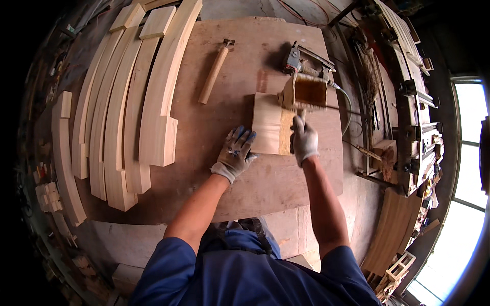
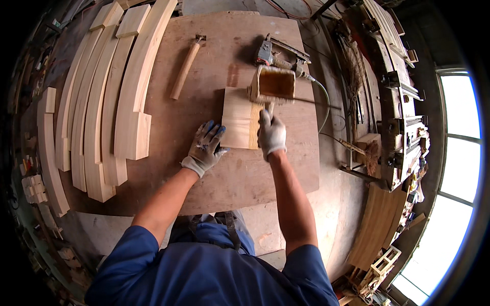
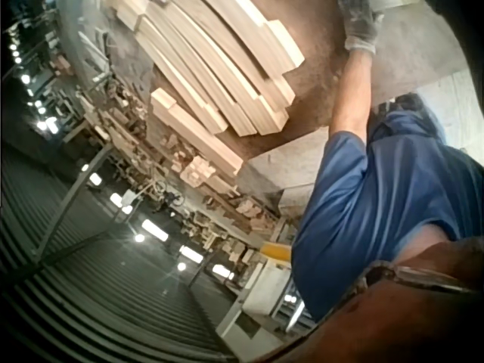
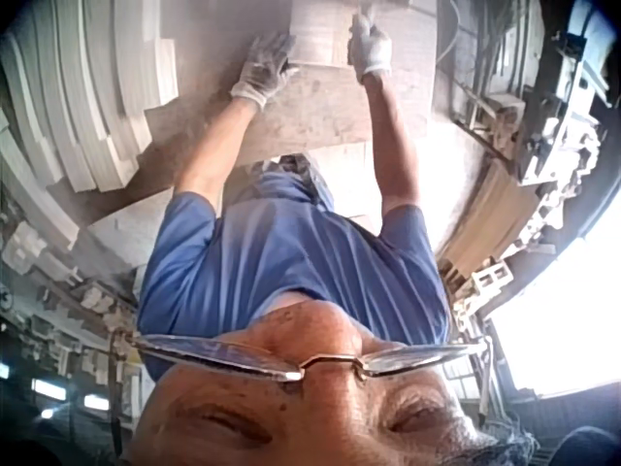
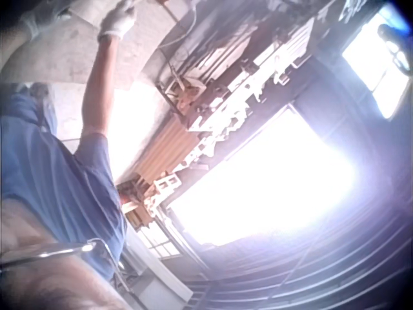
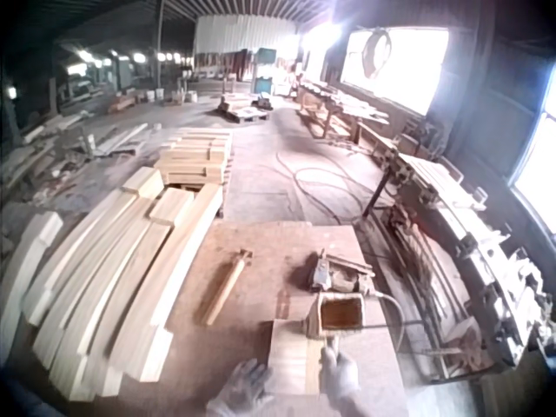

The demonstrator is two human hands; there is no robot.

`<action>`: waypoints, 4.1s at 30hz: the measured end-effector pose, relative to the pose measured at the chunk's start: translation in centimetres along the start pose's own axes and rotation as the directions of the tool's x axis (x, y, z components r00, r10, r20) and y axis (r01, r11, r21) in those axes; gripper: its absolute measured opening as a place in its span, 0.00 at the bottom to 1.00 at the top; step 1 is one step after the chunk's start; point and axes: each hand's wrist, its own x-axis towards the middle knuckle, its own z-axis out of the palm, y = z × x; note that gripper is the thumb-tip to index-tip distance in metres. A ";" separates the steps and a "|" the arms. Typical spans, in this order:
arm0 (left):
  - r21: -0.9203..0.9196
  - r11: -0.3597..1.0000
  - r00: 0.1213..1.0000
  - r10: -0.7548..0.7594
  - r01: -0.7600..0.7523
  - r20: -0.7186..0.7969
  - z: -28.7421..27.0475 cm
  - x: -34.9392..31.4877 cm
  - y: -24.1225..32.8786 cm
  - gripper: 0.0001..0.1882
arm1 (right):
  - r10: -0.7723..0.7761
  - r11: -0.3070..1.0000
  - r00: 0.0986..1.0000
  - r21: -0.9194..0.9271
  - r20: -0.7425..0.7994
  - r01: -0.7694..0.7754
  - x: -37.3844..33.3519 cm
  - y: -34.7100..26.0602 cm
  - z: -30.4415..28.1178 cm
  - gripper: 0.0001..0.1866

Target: The person retrieves a wooden piece from a machine, applies glue to its surface using a brush, and then uses a nail gun to attach a smaller wooden block to it. The person handles multiple wooden pieces and tools throughout the process.

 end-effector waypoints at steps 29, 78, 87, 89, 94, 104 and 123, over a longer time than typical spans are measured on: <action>-0.050 0.997 0.997 -0.053 0.050 -0.057 0.8 -0.3 -0.7 0.44 | -0.129 0.992 0.991 -0.004 0.020 0.129 -6.3 -1.6 -0.4 0.23; 0.029 0.938 0.938 -0.346 0.346 -0.012 -1.6 -1.0 0.0 0.57 | -0.138 0.973 0.989 -0.180 0.059 0.147 -14.2 2.6 3.1 0.21; 0.012 0.947 0.945 -0.318 0.320 -0.082 -1.5 -1.8 0.0 0.56 | -0.240 0.885 0.968 -0.427 -0.072 0.187 -7.9 6.9 7.9 0.27; 0.037 0.944 0.944 -0.325 0.327 -0.055 -1.6 -1.4 0.1 0.57 | -0.241 0.926 0.967 -0.317 -0.081 0.205 -2.4 4.1 9.3 0.27; 0.068 0.929 0.930 -0.366 0.363 0.038 -2.1 -0.9 0.3 0.58 | -0.109 0.985 0.993 0.130 -0.049 0.115 -1.5 -3.9 8.3 0.23; 0.087 0.943 0.947 -0.318 0.322 -0.052 -1.4 -1.4 0.1 0.56 | 0.041 0.978 0.999 -0.202 -0.016 -0.043 -15.8 7.8 2.8 0.21; 0.084 0.932 0.933 -0.357 0.352 0.042 -2.1 -1.1 0.4 0.59 | -0.176 0.929 0.984 -0.336 -0.040 0.153 -10.5 10.0 1.1 0.26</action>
